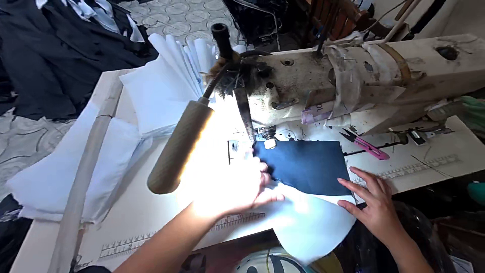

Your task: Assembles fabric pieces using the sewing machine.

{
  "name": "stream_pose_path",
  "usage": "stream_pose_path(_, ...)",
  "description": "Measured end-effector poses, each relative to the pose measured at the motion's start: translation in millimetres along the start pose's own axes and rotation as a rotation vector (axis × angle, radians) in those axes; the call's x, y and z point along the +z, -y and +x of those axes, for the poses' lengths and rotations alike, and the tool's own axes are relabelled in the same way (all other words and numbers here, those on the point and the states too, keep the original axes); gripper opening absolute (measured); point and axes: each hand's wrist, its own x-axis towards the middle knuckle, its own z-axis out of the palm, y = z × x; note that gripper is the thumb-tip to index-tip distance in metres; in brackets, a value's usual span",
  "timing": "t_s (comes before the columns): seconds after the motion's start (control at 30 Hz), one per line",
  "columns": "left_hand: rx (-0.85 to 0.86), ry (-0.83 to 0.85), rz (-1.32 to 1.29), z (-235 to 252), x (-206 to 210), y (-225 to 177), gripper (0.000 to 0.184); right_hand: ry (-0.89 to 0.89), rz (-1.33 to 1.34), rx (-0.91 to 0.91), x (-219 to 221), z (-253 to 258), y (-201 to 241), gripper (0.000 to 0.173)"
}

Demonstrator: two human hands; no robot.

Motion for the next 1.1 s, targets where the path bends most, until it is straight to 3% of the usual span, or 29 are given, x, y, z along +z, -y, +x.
stream_pose_path(0.13, -0.065, -0.181, -0.044, -3.0, 23.9, -29.0, 0.069, -0.097, 0.068, -0.041, 6.4, -7.2, -7.3, 0.041)
stream_pose_path(0.23, -0.192, -0.190, -0.080, -8.5, 40.4, -34.9, 0.067, -0.159, 0.123, -0.076, 10.5, -10.9, -10.7, 0.030)
stream_pose_path(0.37, -0.216, -0.241, -0.059, -11.9, 45.2, -36.0, 0.067, -0.217, 0.161, -0.109, 15.4, -12.4, -13.1, 0.024)
stream_pose_path(0.67, -0.301, -0.234, -0.096, -14.1, 43.7, -42.0, 0.066, -0.204, 0.090, -0.191, 16.8, -17.3, -20.7, 0.035)
stream_pose_path(0.83, -0.371, -0.200, 0.041, -24.8, 41.4, -47.9, 0.065, -0.149, -0.004, -0.278, 12.2, -21.3, -26.4, 0.044)
stream_pose_path(1.1, -0.438, -0.147, -0.102, -39.9, 29.5, -11.7, 0.052, -0.039, 0.022, -0.412, 15.8, -9.6, 1.9, 0.049)
